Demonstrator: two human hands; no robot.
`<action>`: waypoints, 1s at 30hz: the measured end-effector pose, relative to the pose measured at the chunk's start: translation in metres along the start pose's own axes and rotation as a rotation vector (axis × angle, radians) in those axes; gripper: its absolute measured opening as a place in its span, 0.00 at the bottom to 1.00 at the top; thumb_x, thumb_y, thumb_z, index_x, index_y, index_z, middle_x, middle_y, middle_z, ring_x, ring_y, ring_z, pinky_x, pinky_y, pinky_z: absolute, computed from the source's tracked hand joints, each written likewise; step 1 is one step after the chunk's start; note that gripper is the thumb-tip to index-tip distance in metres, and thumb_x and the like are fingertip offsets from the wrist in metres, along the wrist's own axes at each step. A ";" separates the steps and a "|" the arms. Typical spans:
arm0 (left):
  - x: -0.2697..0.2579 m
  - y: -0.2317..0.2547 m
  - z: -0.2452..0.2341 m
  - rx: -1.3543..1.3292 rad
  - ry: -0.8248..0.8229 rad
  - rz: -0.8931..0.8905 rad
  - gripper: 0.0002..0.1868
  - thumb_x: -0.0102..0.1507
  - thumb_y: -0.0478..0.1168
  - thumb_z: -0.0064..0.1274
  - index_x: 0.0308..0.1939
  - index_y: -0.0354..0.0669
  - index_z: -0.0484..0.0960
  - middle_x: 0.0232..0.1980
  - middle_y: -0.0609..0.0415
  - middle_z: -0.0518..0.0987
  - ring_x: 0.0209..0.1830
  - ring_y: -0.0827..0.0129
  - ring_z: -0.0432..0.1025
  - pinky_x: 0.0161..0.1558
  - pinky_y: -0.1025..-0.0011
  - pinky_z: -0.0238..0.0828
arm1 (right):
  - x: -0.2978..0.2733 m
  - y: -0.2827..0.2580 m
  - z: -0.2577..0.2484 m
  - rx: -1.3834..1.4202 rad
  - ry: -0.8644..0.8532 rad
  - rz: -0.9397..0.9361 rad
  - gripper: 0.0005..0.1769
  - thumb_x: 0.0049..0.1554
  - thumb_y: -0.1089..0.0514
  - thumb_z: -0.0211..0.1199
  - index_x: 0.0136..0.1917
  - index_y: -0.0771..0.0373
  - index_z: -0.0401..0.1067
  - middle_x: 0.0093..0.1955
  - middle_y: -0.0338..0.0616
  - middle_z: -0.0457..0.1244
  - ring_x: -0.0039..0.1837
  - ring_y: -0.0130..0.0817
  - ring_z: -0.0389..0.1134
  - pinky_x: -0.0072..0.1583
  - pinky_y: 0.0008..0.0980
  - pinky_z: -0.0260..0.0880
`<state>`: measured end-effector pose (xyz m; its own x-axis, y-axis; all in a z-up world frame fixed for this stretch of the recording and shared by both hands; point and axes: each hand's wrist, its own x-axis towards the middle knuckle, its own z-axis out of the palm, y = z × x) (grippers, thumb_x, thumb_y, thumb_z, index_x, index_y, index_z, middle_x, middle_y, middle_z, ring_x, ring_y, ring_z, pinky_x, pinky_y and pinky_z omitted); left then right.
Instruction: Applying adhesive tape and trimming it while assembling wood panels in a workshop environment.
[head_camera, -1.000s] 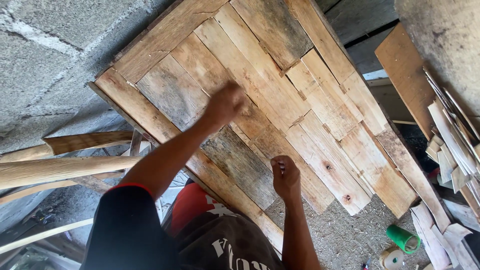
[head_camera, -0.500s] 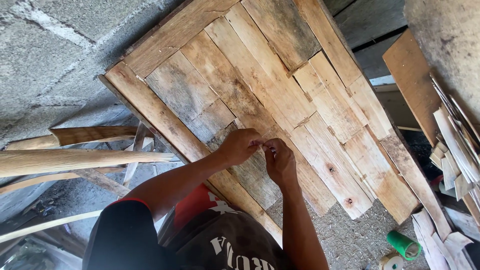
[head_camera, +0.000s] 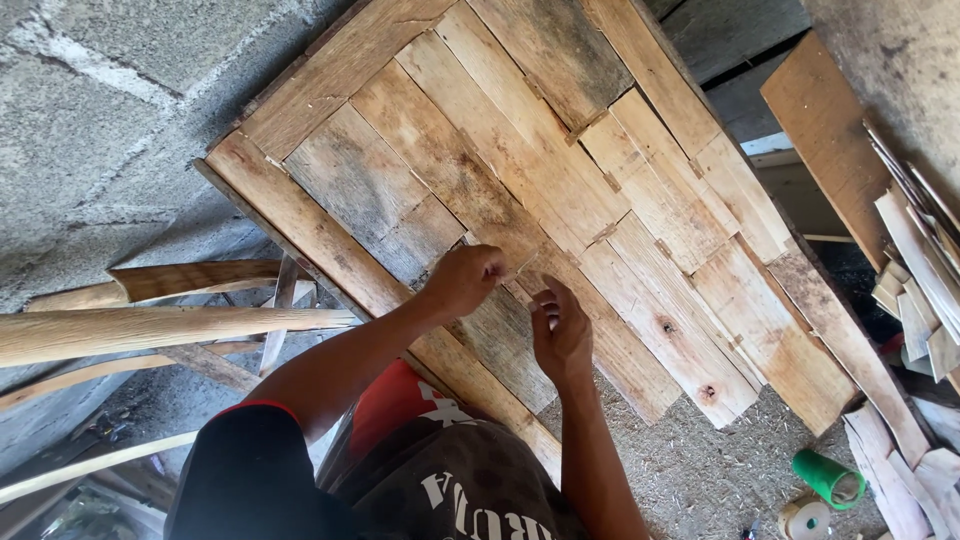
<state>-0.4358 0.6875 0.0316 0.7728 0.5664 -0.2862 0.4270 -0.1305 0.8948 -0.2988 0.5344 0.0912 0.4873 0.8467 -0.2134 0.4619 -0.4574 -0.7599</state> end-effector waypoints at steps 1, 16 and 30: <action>0.002 0.002 -0.006 -0.001 -0.013 -0.072 0.03 0.66 0.34 0.53 0.41 0.43 0.82 0.43 0.50 0.85 0.38 0.66 0.82 0.41 0.68 0.82 | -0.003 0.004 -0.002 0.017 0.041 0.016 0.21 0.62 0.63 0.61 0.68 0.66 0.67 0.51 0.52 0.71 0.50 0.41 0.75 0.47 0.37 0.79; 0.097 -0.071 -0.147 -0.016 0.541 -0.210 0.11 0.61 0.28 0.57 0.46 0.43 0.82 0.41 0.54 0.84 0.38 0.73 0.79 0.41 0.75 0.80 | -0.159 0.276 -0.040 -0.505 1.023 0.387 0.25 0.70 0.57 0.55 0.76 0.66 0.54 0.67 0.58 0.56 0.65 0.48 0.59 0.65 0.52 0.67; 0.158 -0.058 -0.170 -0.126 0.613 -0.285 0.05 0.63 0.30 0.58 0.42 0.42 0.84 0.38 0.57 0.83 0.33 0.77 0.78 0.35 0.79 0.81 | -0.184 0.340 -0.016 -0.575 0.990 0.972 0.31 0.73 0.36 0.38 0.79 0.55 0.53 0.73 0.56 0.52 0.72 0.52 0.54 0.67 0.62 0.54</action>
